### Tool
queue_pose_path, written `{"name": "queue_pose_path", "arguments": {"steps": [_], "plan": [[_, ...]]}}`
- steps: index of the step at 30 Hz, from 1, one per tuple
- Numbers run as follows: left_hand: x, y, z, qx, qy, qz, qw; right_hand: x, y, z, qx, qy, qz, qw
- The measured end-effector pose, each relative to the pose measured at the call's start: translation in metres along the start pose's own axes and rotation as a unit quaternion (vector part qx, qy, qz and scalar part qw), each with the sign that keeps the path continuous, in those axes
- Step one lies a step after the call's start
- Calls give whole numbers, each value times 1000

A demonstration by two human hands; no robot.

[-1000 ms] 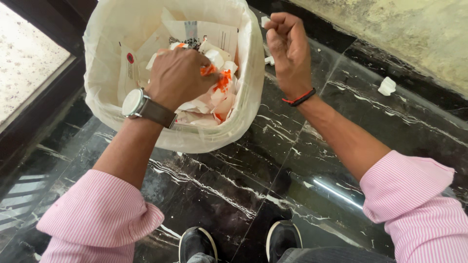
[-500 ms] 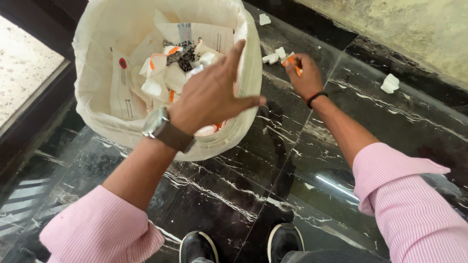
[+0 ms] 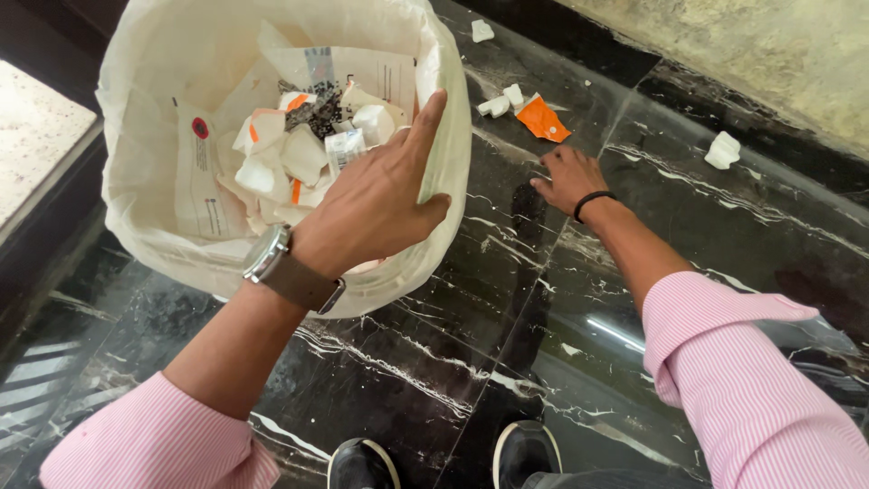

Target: The person sits on a dark marble floor and picks up scattered pieces of paper and trash by hand, placing them into a white plastic bag. The person continues to gather the debris until the floor is clear.

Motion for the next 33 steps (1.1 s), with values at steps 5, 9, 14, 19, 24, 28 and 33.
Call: {"name": "queue_pose_path", "arguments": {"steps": [5,9,14,19,24,28,33], "plan": [[5,0,3,29,-34,-9,999,-11,-4,0,12,-18,7,1000],[7,2,1,25,-25,-16,999,-15,-6,-1,16,-31,1,999],[5,-1,0,54,-46,-26,997,-20,-1,-5,22,-39,-11,999],[5,-1,-2,-16,10,-31,999,-21,-4,-11,23,-64,-53,996],[6,1,-8,64,-34,-78,994,-18,-16,-20,44,-73,-60,995],[5,7,-17,21,-23,-90,995,-9,-26,-28,50,-95,-62,992],[9,20,-27,15,-65,-68,995,1,-32,-36,76,-94,-71,990]]}}
Point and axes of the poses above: each hand's wrist, its own z-axis towards the middle knuckle, its own x-axis out of the back of the hand, y = z × x, the point moved 2 cm from there along z, towards the middle knuckle, and after that the axes turned 11 degrees about -x, right-handed, at the moved point
